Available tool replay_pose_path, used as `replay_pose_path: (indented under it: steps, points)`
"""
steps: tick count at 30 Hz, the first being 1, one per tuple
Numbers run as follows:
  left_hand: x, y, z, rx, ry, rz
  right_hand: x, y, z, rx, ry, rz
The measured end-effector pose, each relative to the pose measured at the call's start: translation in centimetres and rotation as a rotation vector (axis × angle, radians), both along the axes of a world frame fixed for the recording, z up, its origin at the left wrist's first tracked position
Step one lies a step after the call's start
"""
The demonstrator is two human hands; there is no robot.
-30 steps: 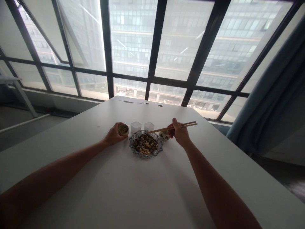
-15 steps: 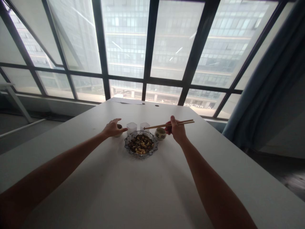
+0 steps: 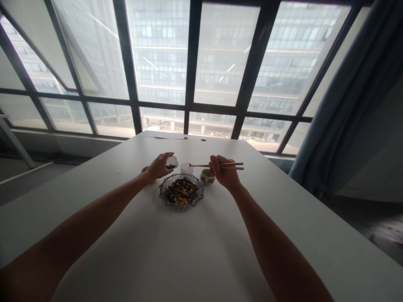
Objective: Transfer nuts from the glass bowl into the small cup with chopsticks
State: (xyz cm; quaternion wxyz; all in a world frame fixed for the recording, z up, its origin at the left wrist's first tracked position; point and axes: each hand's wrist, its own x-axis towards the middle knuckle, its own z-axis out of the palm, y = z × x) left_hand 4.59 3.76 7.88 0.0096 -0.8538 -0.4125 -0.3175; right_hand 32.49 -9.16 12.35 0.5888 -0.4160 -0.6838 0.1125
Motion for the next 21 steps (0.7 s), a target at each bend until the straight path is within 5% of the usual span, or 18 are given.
replay_pose_path:
  steps: [7, 12, 16, 21]
  points:
    - [-0.9, -0.2, -0.5, 0.1, -0.045, -0.094, -0.5, -0.2, 0.2, -0.023, 0.134, 0.02]
    - [-0.7, -0.6, -0.3, 0.069, -0.136, -0.103, -3.7, 1.1, 0.0, -0.046, 0.292, 0.032]
    - [-0.5, -0.9, -0.1, 0.04, -0.168, -0.128, -6.3, 3.8, -1.0, -0.174, 0.141, 0.165]
    - [-0.5, -0.8, -0.1, -0.066, -0.143, -0.091, -6.1, 4.2, -1.2, -0.157, 0.192, 0.085]
